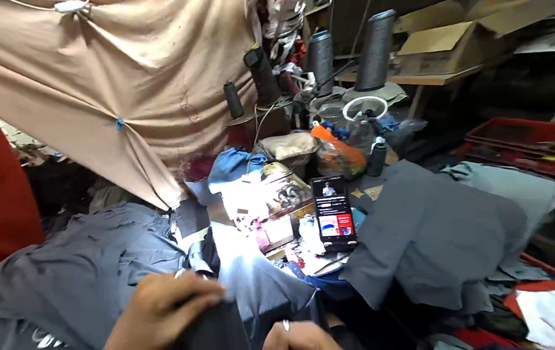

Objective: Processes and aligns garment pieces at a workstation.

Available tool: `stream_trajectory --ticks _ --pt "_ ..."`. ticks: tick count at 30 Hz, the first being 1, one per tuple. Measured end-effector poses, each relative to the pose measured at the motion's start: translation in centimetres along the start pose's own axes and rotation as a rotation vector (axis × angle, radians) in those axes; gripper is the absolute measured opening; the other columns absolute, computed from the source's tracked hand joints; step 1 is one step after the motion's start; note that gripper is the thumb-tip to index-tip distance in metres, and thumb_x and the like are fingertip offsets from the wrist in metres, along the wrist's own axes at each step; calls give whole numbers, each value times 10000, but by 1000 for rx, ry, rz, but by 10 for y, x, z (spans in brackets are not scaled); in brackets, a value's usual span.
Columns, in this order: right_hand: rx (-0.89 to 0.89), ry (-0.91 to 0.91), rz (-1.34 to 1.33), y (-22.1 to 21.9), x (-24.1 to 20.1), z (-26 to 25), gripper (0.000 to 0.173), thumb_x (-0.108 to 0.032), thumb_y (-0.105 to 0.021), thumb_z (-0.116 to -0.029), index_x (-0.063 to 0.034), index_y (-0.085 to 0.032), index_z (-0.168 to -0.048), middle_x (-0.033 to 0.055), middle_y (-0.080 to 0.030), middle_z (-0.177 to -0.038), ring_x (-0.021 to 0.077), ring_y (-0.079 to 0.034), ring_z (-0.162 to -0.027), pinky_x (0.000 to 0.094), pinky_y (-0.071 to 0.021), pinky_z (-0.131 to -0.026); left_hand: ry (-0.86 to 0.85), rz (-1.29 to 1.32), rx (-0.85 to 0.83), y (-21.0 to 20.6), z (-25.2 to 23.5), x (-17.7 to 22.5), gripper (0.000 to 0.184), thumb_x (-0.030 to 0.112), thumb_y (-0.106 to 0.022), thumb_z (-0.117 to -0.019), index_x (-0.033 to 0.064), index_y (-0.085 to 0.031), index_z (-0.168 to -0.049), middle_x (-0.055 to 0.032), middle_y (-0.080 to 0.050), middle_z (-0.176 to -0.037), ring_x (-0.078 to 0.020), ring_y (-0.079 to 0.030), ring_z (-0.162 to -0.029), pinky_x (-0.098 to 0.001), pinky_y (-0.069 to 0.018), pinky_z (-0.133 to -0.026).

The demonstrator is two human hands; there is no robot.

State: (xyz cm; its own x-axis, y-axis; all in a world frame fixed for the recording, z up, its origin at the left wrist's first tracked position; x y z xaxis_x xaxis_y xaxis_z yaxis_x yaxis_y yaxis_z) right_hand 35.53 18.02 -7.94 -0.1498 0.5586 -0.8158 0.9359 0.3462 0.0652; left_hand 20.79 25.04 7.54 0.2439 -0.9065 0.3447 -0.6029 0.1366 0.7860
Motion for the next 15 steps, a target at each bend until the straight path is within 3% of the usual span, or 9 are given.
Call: stream_trajectory --ticks 2,4,6,7,9,11,12,13,15 --pt "158 -154 -54 19 38 -5 121 -79 -649 -961 34 -673 -997 94 -730 -1046 118 -705 -944 304 -592 -846 81 -26 39 -29 -10 -63 228 314 -646 -1001 138 -788 -969 53 -763 -893 24 -689 -809 -198 -581 -764" --pt "341 -289 -83 40 83 -10 103 -62 -592 -962 2 -632 -1031 68 -740 -1064 145 -730 -944 338 -615 -856 278 -74 -8 -66 -16 -122 225 290 -682 -957 100 -793 -908 6 -749 -853 -59 -675 -760 -289 -571 -742" --pt "437 -427 -147 53 121 -15 198 -100 -582 -992 22 -614 -1145 98 -717 -1112 180 -722 -982 353 -612 -875 529 -95 -110 -98 -16 -162 269 289 -674 -980 42 -782 -987 -103 -752 -976 -215 -711 -941 -442 -563 -913" --pt "460 -476 -156 55 134 -18 245 -130 -589 -999 24 -613 -1188 102 -706 -1125 176 -713 -993 346 -607 -873 609 -101 -139 -108 -15 -171 286 278 -659 -993 22 -775 -1047 -146 -750 -1054 -266 -706 -1042 -478 -530 -998" --pt "462 -516 -133 55 146 -25 328 -172 -601 -1002 32 -599 -1260 117 -693 -1159 165 -703 -1019 330 -597 -886 676 -145 -150 -117 -13 -175 309 274 -627 -1010 12 -764 -1099 -176 -738 -1127 -306 -686 -1128 -499 -492 -1055" --pt "439 -473 -42 49 138 -36 383 -219 -646 -975 32 -606 -1262 111 -695 -1147 133 -695 -1009 295 -584 -886 598 -244 -77 -115 -10 -161 306 295 -630 -994 36 -787 -1037 -158 -754 -1079 -316 -710 -1073 -534 -536 -978" --pt "421 -456 7 44 132 -41 413 -256 -671 -956 26 -612 -1253 101 -702 -1137 117 -692 -996 281 -576 -881 506 -307 -5 -111 -9 -148 299 316 -642 -977 66 -804 -972 -131 -768 -996 -304 -738 -978 -542 -579 -872" --pt "398 -449 49 38 124 -45 445 -292 -691 -939 19 -615 -1247 94 -707 -1128 111 -697 -970 278 -578 -860 402 -350 69 -107 -6 -132 288 324 -650 -963 92 -814 -912 -105 -772 -890 -285 -754 -865 -532 -597 -760" --pt "388 -445 79 25 110 -49 471 -333 -733 -904 -2 -609 -1214 71 -700 -1077 103 -696 -881 272 -586 -776 247 -365 165 -96 0 -101 242 290 -640 -969 130 -816 -927 -58 -762 -805 -228 -740 -735 -455 -605 -663"
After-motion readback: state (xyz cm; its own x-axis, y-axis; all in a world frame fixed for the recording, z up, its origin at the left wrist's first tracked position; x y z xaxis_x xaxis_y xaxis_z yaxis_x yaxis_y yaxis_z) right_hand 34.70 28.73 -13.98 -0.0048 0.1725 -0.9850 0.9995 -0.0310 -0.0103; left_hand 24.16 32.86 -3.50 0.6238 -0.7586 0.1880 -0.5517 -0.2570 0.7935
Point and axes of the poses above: each hand's wrist, its own z-axis away from the middle knuckle, its own y-axis out of the back of the hand, x = y × z, the point moved 9 cm from there along -z, towards the middle knuckle
